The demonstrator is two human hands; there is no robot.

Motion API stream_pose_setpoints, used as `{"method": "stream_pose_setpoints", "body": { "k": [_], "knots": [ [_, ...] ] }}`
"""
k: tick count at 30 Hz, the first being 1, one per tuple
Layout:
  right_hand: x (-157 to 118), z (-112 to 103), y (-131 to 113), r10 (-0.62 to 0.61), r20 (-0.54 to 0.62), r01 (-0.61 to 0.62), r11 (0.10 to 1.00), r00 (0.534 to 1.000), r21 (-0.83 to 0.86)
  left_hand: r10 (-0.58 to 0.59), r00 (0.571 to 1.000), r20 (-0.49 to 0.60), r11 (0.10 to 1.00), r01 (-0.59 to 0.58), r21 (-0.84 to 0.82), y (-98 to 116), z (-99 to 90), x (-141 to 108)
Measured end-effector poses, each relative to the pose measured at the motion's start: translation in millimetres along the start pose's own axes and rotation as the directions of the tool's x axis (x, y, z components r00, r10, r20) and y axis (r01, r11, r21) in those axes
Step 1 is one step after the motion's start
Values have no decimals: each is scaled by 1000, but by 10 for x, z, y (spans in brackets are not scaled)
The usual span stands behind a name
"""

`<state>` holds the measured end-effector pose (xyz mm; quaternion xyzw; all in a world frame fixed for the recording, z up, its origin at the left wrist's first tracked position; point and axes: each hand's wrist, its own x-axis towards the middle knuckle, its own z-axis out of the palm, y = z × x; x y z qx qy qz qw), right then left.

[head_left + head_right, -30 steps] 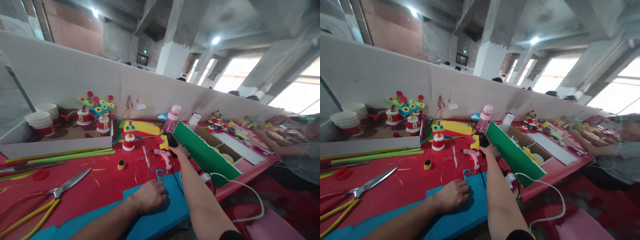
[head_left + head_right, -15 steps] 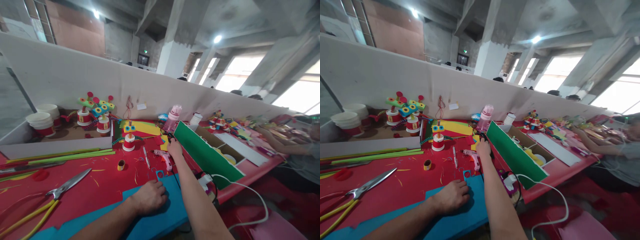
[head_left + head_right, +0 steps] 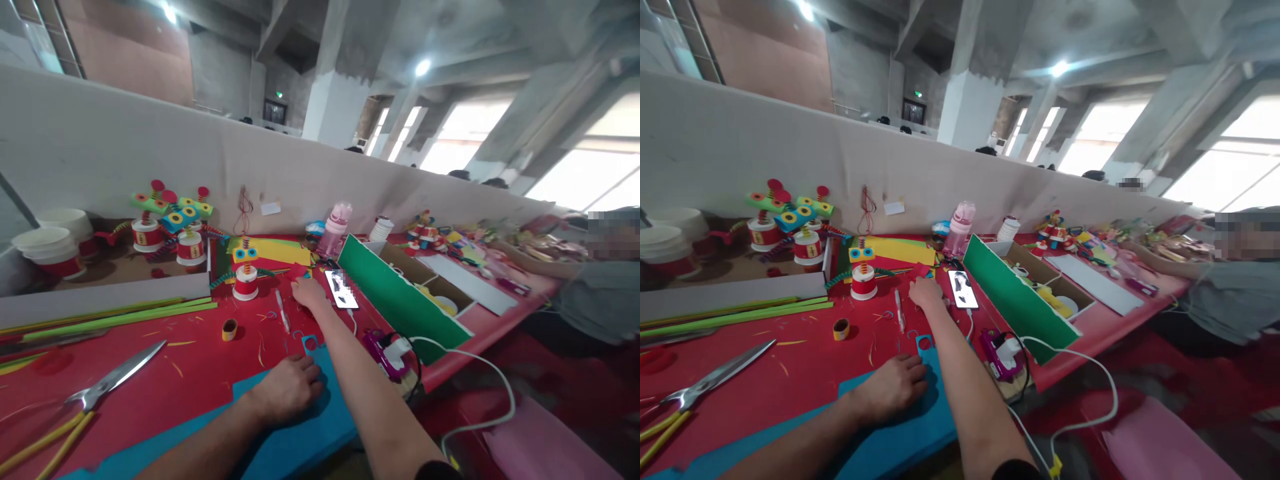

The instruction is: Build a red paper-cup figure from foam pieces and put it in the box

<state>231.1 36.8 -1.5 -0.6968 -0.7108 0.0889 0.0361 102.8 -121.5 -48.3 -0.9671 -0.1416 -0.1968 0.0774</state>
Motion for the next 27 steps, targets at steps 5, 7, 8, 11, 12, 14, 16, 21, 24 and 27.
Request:
{"method": "stream_pose_setpoints", "body": {
  "k": [5,7,8,11,12,14,16,21,24,27],
  "knots": [
    [-324,-107,533,193,-227,-181,981,955,72,-5,1000,-7,1000,5,-7,2,7,0],
    [-464,-88,782,324,-307,-287,944,895,162,-9,1000,-7,1000,9,-23,0,1,5],
    [-516,-65,879,371,-325,-316,925,870,208,-13,1000,-5,999,13,-31,-2,-3,7],
    [-554,-1,1019,413,-290,-336,900,863,278,-17,1000,10,999,17,-44,-8,-20,15],
    [-524,3,1018,410,-271,-334,898,871,285,-17,1000,16,999,18,-44,-8,-27,17],
    [-423,-28,969,400,-248,-324,898,883,297,-15,1000,25,999,16,-39,-7,-37,19],
    [-324,-91,875,378,-252,-294,903,891,312,-15,1000,24,999,16,-32,-3,-40,18],
    [-452,-95,388,195,-377,-12,900,905,436,-14,1000,-7,1000,14,-16,4,1,11],
    [-735,41,-71,-78,-431,360,692,899,626,10,999,-35,1000,-11,-29,8,28,2],
    [-933,164,-436,-446,-221,375,294,867,879,24,992,-126,996,-36,-87,16,24,-22]
  ]
}}
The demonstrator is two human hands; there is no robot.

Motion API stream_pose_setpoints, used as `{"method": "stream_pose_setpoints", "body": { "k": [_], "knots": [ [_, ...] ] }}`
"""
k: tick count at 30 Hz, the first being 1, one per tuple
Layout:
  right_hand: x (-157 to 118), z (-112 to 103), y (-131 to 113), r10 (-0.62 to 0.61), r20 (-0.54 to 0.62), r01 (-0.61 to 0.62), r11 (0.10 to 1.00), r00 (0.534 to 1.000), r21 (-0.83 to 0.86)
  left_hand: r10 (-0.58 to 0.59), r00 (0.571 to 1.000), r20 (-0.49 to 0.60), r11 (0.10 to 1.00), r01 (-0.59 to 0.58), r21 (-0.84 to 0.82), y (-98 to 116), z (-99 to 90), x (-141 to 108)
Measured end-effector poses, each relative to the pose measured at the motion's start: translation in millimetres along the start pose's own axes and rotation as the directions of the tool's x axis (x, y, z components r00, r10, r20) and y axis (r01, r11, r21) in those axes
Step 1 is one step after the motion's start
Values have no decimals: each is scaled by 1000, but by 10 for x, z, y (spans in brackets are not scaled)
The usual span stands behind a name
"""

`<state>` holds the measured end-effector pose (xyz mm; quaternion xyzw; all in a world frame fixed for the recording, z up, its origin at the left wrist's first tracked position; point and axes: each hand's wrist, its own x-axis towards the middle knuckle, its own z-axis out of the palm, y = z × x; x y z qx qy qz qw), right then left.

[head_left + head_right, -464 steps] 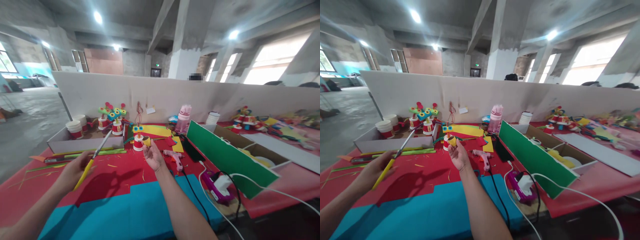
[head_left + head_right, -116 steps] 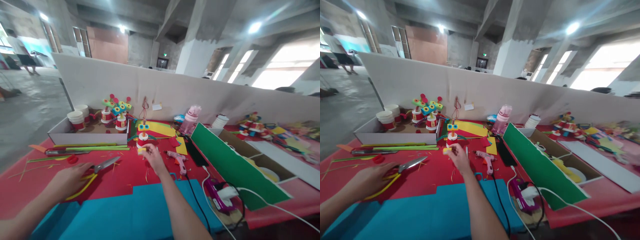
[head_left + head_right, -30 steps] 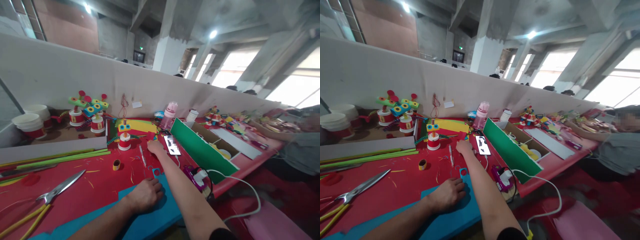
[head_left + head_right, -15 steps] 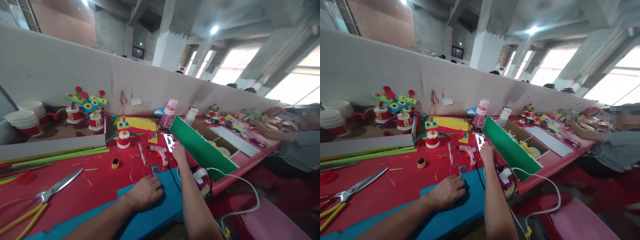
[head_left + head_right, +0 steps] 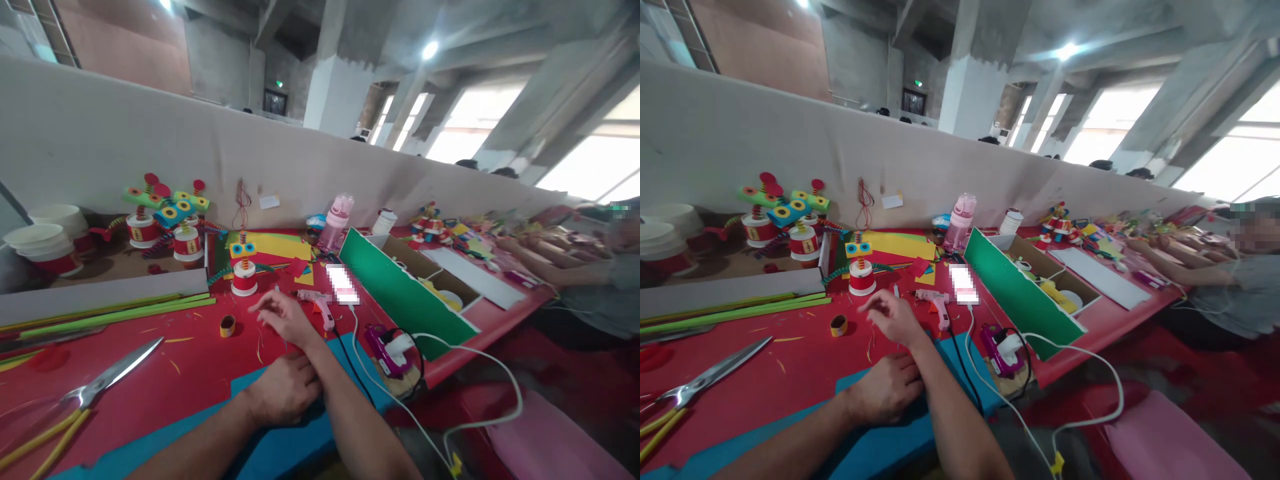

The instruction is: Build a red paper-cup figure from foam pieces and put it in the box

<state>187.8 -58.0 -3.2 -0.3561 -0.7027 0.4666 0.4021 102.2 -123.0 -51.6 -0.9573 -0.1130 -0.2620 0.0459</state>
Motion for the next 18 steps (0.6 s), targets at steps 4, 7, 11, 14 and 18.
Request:
{"method": "stream_pose_setpoints", "body": {
  "k": [4,7,11,14,18],
  "knots": [
    [-14,163,88,44,235,-131,920,971,369,-30,995,-92,999,27,-32,7,-45,-17],
    [-30,119,223,81,164,-143,899,983,414,-60,993,-98,998,59,-18,-1,-69,4],
    [-40,61,324,102,130,-149,892,986,427,-63,997,-37,998,63,4,-15,-63,35],
    [-33,54,352,112,130,-157,893,985,422,-57,998,-30,998,57,4,-17,-50,30],
    [-15,62,360,168,102,-193,917,981,349,-63,998,-19,998,63,1,-16,-43,8]
  ]
}}
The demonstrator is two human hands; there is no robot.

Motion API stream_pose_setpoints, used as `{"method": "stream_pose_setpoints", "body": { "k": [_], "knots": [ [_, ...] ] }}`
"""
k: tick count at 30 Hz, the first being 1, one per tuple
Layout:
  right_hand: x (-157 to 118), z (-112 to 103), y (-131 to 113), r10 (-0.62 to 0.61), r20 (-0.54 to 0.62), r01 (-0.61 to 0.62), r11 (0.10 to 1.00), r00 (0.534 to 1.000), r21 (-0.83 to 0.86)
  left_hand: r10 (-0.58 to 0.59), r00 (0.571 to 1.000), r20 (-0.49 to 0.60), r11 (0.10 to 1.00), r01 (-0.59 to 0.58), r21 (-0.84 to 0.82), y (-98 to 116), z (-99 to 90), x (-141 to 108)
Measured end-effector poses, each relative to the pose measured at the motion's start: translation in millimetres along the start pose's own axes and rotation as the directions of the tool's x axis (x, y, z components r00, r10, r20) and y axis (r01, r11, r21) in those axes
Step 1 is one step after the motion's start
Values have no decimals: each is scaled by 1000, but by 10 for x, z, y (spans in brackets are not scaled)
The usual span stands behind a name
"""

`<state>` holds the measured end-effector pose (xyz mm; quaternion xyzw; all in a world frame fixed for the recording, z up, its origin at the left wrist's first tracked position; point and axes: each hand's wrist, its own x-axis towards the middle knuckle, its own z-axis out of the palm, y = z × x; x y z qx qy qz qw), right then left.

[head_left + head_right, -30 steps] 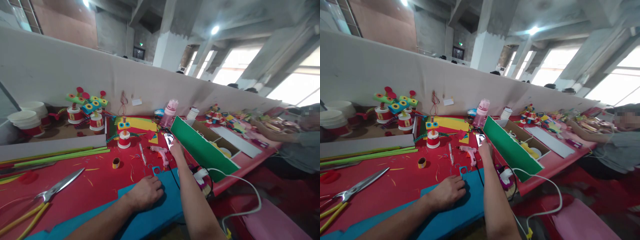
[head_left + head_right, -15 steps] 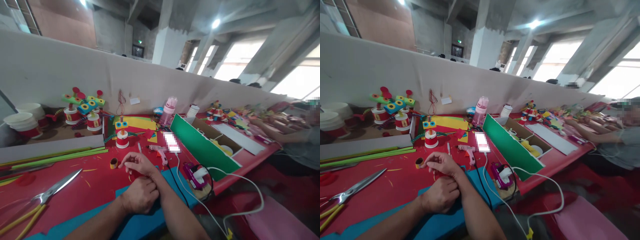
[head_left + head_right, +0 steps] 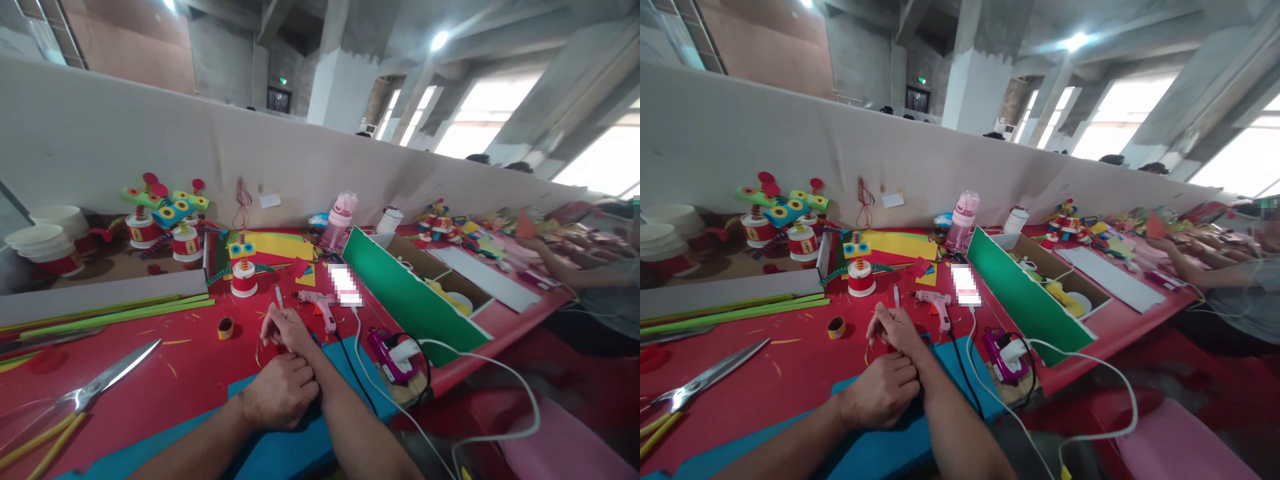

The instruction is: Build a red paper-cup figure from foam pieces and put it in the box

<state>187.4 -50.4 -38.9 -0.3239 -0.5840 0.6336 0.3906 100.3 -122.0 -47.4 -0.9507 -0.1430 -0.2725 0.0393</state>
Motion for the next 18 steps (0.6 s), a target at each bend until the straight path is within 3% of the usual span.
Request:
{"method": "stream_pose_setpoints", "body": {
  "k": [7,12,15,18],
  "knots": [
    [-90,-52,-139,-145,-222,110,981,964,-160,37,999,36,999,-35,-33,-4,-15,1],
    [-222,-160,-199,-217,-250,104,911,944,-399,12,998,65,1000,-11,-11,1,-16,1],
    [-265,-180,-206,-260,-310,88,875,915,-476,2,1000,2,1000,-2,22,0,12,6],
    [-287,-166,-238,-346,-291,120,802,892,-585,-31,998,-46,999,33,35,-5,27,17]
  ]
}}
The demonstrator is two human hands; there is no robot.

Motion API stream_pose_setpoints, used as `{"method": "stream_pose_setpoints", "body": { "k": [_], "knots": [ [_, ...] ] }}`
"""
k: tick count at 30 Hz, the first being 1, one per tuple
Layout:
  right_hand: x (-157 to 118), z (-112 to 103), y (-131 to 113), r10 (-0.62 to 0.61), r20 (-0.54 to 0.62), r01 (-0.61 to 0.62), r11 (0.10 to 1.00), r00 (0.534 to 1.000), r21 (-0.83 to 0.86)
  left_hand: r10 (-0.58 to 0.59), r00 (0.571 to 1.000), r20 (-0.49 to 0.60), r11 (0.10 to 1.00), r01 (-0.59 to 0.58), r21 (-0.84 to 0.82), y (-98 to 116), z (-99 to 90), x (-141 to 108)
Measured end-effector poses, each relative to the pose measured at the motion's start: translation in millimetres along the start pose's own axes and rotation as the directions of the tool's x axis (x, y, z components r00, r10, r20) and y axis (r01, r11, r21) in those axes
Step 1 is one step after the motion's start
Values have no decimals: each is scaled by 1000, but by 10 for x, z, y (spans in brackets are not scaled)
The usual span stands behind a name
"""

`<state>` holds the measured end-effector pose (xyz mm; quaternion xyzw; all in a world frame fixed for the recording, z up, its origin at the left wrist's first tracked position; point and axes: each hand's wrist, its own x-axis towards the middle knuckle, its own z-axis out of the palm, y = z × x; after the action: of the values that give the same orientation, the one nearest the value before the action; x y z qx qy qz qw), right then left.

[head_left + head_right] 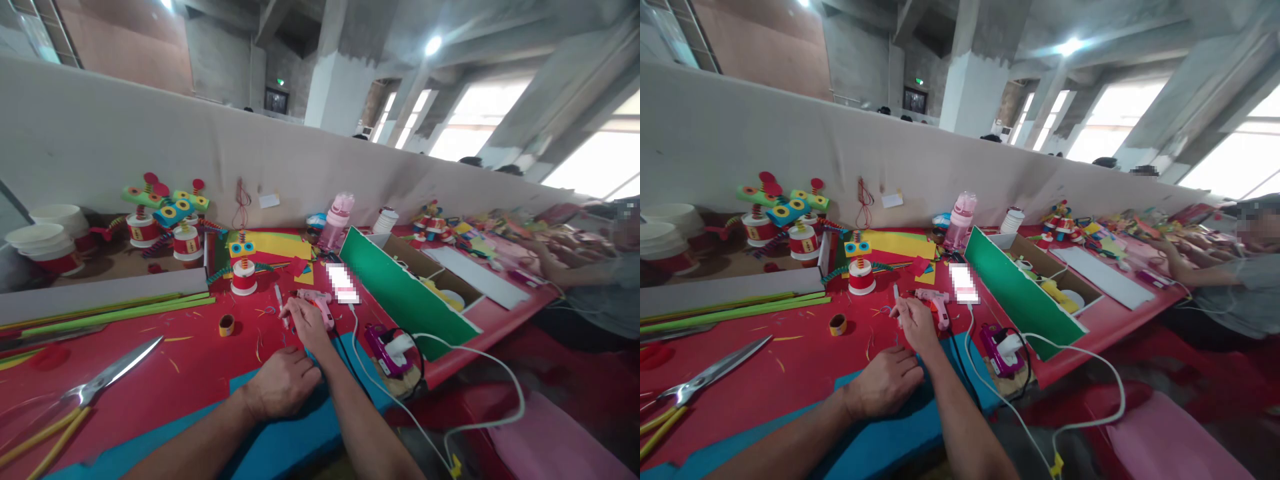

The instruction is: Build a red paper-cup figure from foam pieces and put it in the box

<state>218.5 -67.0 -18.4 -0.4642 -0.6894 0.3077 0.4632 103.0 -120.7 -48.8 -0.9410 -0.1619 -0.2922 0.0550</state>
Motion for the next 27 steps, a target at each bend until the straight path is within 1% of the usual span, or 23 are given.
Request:
{"method": "stream_pose_setpoints", "body": {
  "k": [2,4,6,8,10,13,19,23,25,27],
  "knots": [
    [-3,-10,-25,-32,14,32,999,999,-41,-33,999,4,999,33,-11,-1,-10,9],
    [-4,-22,-32,-33,28,35,997,999,-75,-51,998,21,998,51,-23,1,-30,17],
    [-4,-37,-21,-34,24,37,987,999,-153,-51,998,37,998,52,-28,3,-49,22],
    [-1,-55,-4,-55,-21,47,958,998,-282,-46,998,49,998,48,-29,0,-57,24],
    [5,-72,9,-100,-88,56,910,991,-410,-41,998,48,999,43,-29,-6,-53,24],
    [24,-83,20,-148,-144,54,858,978,-510,-36,999,32,999,37,-24,-11,-35,27],
    [31,-46,104,-142,-119,69,876,983,-477,-15,999,29,999,16,-49,-1,-47,42],
    [19,-37,170,-129,-146,48,886,981,-461,-8,1000,23,999,9,-48,-14,-68,48],
    [36,-30,163,-127,-145,51,896,981,-442,-10,1000,14,999,10,-46,-14,-64,46],
    [80,-5,114,-110,-120,56,921,987,-387,-4,1000,-13,999,3,-47,6,-55,47]
  ]
}}
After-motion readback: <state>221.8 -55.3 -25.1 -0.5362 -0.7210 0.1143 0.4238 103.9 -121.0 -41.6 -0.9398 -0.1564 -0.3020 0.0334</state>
